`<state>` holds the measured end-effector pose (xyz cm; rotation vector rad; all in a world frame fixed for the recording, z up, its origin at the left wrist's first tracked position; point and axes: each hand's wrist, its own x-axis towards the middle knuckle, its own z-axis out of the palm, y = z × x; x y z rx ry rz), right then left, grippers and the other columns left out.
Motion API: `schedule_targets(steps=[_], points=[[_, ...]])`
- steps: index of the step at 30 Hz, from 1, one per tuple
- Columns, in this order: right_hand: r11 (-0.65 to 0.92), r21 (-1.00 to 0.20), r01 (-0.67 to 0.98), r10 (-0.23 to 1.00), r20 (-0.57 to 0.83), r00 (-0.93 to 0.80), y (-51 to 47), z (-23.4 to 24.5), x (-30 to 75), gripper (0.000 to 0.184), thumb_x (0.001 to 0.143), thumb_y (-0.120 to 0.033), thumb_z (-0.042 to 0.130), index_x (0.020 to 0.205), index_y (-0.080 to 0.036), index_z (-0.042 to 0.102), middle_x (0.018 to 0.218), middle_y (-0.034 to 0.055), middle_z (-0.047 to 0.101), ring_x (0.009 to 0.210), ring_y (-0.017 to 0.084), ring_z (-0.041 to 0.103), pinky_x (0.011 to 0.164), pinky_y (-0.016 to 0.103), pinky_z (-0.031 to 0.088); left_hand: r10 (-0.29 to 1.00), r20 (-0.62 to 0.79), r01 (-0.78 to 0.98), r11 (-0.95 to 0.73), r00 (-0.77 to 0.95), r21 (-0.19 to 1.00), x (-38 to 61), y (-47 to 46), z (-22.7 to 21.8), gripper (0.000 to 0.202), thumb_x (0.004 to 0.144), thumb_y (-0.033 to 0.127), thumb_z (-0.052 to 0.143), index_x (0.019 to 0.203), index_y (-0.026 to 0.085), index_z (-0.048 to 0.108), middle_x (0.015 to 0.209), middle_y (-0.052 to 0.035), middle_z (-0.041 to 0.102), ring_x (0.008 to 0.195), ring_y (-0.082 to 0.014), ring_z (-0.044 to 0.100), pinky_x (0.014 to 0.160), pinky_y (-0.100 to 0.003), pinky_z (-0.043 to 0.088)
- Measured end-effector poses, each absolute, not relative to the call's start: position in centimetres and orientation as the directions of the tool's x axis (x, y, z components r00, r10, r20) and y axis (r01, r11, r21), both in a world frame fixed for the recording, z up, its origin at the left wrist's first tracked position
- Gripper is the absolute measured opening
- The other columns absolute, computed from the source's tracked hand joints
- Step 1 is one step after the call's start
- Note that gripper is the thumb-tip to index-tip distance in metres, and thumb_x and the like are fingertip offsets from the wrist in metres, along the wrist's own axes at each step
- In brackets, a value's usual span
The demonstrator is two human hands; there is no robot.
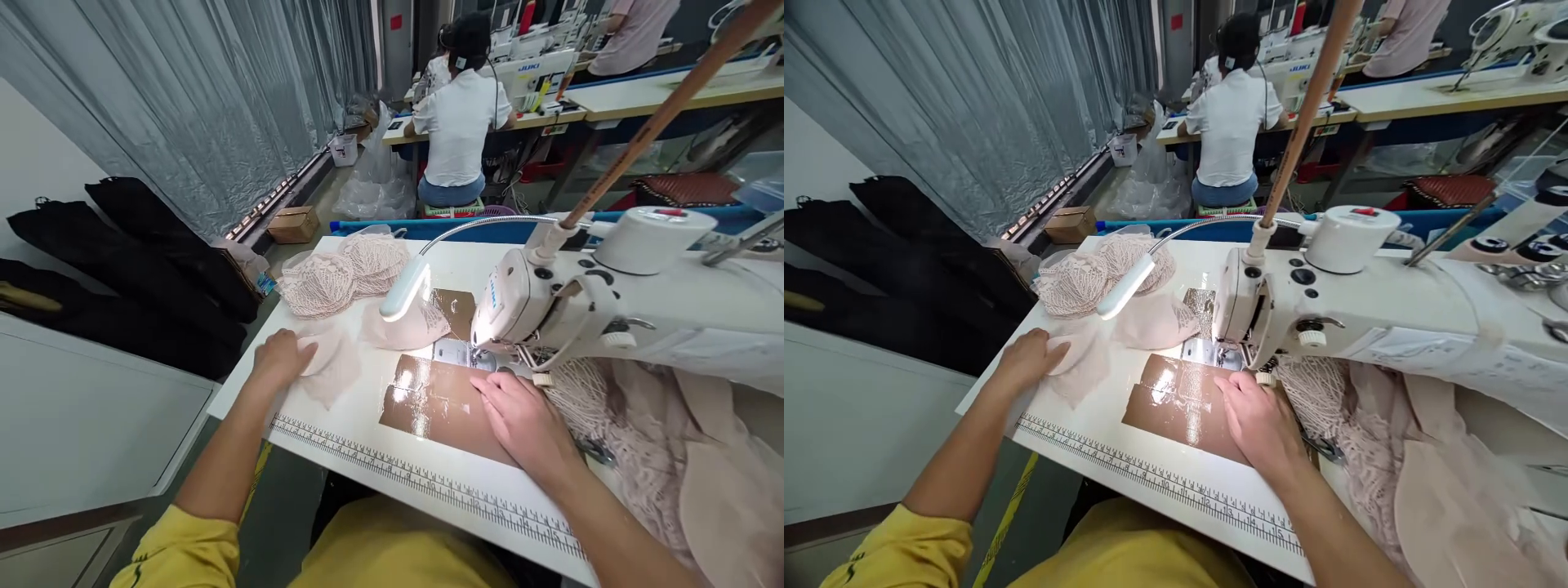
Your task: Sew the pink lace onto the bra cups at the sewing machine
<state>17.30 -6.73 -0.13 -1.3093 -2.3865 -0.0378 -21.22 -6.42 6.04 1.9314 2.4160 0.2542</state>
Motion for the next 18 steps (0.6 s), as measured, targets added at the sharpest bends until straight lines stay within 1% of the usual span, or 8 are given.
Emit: schedule_targets(steps=[1, 3, 5, 7, 10, 13, 16, 18], points=[[0.554, -0.179, 0.813, 0.804, 0.366, -0.468, -6.8, -0.1, 17.3, 0.033, 0.09, -0.013, 0.04, 0.104, -0.015, 0.069, 0.085, 0.0085, 0.064, 0.074, 0.019, 0.059, 0.064, 0.03, 0.045, 0.976, 0.068, 0.962, 0.189, -0.205, 0.197, -22.0, -7.5, 5.6, 0.032, 0.08, 0.048, 0.052, 0.075, 0.017, 0.049, 0.08, -0.0105, 0.056, 0.085, -0.0308, 0.056, 0.069, -0.041, 0.045], [0.551, -0.202, 0.81, 0.809, 0.366, -0.459, -6.8, 0.0, 17.2, 0.033, 0.089, -0.013, 0.04, 0.105, -0.015, 0.069, 0.086, 0.0086, 0.065, 0.077, 0.019, 0.06, 0.066, 0.031, 0.046, 0.991, -0.009, 0.866, 0.123, -0.135, 0.485, -22.0, -9.4, 5.1, 0.028, 0.084, 0.046, 0.049, 0.079, 0.019, 0.046, 0.078, -0.0045, 0.053, 0.076, -0.0225, 0.055, 0.062, -0.032, 0.044], [0.561, -0.247, 0.79, 0.804, 0.388, -0.45, -7.0, 0.2, 17.1, 0.031, 0.09, -0.014, 0.041, 0.107, -0.015, 0.068, 0.089, 0.0083, 0.066, 0.08, 0.02, 0.061, 0.069, 0.031, 0.047, 0.983, -0.183, 0.641, 0.135, 0.009, 0.756, -20.3, -10.8, 5.4, 0.029, 0.086, 0.048, 0.048, 0.081, 0.019, 0.043, 0.073, 0.0006, 0.049, 0.064, -0.015, 0.05, 0.055, -0.025, 0.04], [0.571, -0.328, 0.753, 0.798, 0.435, -0.416, -7.2, 0.5, 17.2, 0.029, 0.091, -0.017, 0.043, 0.108, -0.016, 0.066, 0.093, 0.0075, 0.067, 0.083, 0.019, 0.062, 0.073, 0.031, 0.048, 0.93, -0.277, 0.444, 0.148, 0.242, 0.884, -17.4, -11.2, 6.0, 0.029, 0.084, 0.047, 0.053, 0.088, 0.019, 0.046, 0.076, 0.0018, 0.05, 0.063, -0.0118, 0.049, 0.054, -0.021, 0.039], [0.579, -0.491, 0.651, 0.799, 0.501, -0.333, -7.5, 1.3, 17.3, 0.021, 0.091, -0.021, 0.047, 0.1, -0.019, 0.066, 0.092, 0.0049, 0.068, 0.084, 0.016, 0.062, 0.073, 0.027, 0.047, 0.808, -0.235, 0.355, 0.035, 0.54, 0.934, -12.1, -9.7, 6.4, 0.039, 0.081, 0.034, 0.06, 0.115, 0.02, 0.049, 0.1, -0.004, 0.057, 0.086, -0.0171, 0.056, 0.072, -0.025, 0.045], [0.628, -0.574, 0.525, 0.778, 0.487, -0.398, -7.8, 1.9, 17.5, 0.019, 0.09, -0.024, 0.049, 0.087, -0.019, 0.066, 0.078, 0.0024, 0.067, 0.072, 0.014, 0.06, 0.066, 0.025, 0.045, 0.788, -0.17, 0.457, -0.154, 0.591, 0.876, -7.3, -7.1, 5.5, 0.052, 0.077, 0.021, 0.059, 0.128, 0.021, 0.046, 0.108, -0.0058, 0.058, 0.095, -0.021, 0.056, 0.08, -0.029, 0.045], [0.655, -0.516, 0.552, 0.753, 0.379, -0.539, -7.8, 1.9, 17.5, 0.022, 0.09, -0.026, 0.049, 0.08, -0.019, 0.067, 0.069, 0.0018, 0.063, 0.066, 0.013, 0.055, 0.063, 0.025, 0.039, 0.779, -0.097, 0.493, -0.289, 0.619, 0.821, -4.5, -4.5, 4.1, 0.05, 0.074, 0.014, 0.055, 0.123, 0.019, 0.051, 0.108, -0.0047, 0.06, 0.095, -0.0203, 0.057, 0.082, -0.029, 0.045], [0.642, -0.444, 0.625, 0.765, 0.318, -0.56, -7.8, 1.6, 17.4, 0.026, 0.091, -0.026, 0.048, 0.074, -0.018, 0.066, 0.067, 0.0019, 0.06, 0.064, 0.013, 0.052, 0.062, 0.025, 0.036, 0.809, -0.076, 0.531, -0.309, 0.583, 0.789, -3.8, -3.1, 3.3, 0.045, 0.074, 0.012, 0.053, 0.119, 0.016, 0.052, 0.098, -0.0047, 0.063, 0.088, -0.0188, 0.059, 0.077, -0.028, 0.046]])
